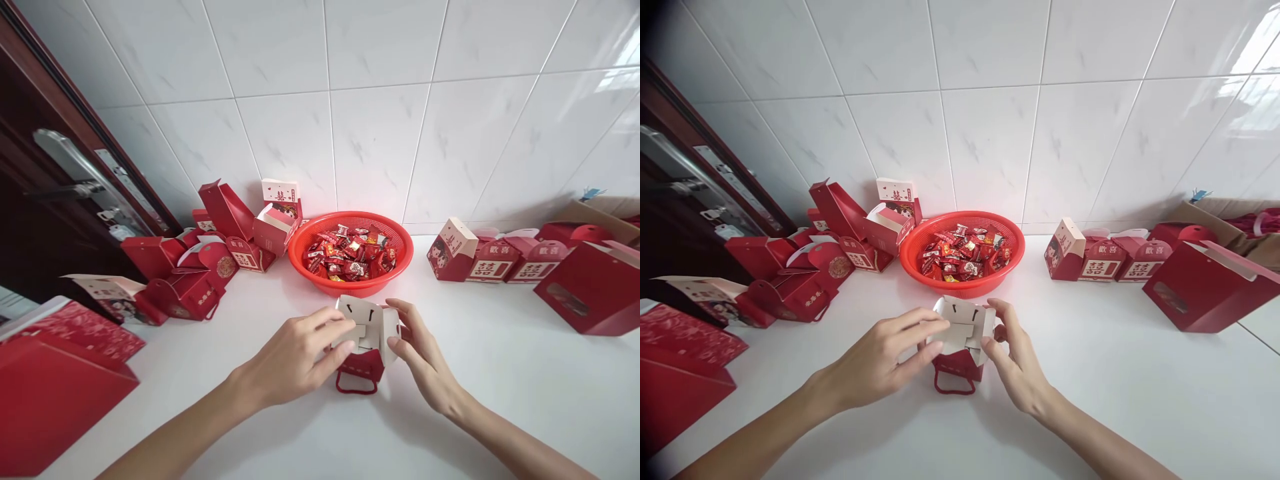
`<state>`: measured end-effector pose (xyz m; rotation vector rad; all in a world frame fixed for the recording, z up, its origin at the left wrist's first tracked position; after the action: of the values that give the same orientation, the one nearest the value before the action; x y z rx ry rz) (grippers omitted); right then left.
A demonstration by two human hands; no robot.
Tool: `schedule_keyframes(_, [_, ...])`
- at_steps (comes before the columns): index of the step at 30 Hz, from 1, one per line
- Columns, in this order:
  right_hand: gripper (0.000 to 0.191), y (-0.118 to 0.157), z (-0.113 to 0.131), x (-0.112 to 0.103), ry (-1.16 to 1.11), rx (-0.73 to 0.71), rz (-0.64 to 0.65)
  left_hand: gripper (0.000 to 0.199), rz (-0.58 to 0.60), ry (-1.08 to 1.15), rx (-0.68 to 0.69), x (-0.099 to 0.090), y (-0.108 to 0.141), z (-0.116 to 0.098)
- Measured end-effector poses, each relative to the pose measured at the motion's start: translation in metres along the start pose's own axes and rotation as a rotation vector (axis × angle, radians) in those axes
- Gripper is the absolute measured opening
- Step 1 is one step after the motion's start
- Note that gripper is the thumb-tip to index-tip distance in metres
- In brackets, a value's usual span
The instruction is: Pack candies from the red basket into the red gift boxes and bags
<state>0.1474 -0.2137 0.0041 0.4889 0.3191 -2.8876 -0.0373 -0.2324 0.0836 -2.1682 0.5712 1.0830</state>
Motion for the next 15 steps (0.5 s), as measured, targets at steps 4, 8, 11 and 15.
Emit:
schedule_keyframes(4, [0.047, 0.001, -0.002, 0.002, -0.02, -0.05, 0.013, 0.042, 0.054, 0.048, -0.241, -0.01, 0.007, 0.015])
schedule_keyframes(8, [0.048, 0.0, -0.003, 0.004, 0.013, -0.132, 0.014, 0.07, 0.189, -0.076, -0.292, -0.01, 0.017, 0.026])
schedule_keyframes(11, [0.046, -0.001, -0.005, 0.006, 0.017, -0.2, 0.032, 0.075, 0.238, -0.167, -0.228, -0.004, 0.02, 0.033])
schedule_keyframes(15, [0.042, 0.0, -0.007, 0.008, 0.021, -0.271, 0.063, 0.078, 0.248, -0.235, -0.119, 0.0, 0.02, 0.031])
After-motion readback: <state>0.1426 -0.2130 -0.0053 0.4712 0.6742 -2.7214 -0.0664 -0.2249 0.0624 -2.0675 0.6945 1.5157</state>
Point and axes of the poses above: each hand's wrist, its own y-axis away from the middle knuckle, its own x-axis out of the palm, z = x × y, the point moved 6 cm from there along -y, towards the middle knuckle, and after that the axes turned 8 degrees about y, right-handed, at the moved point
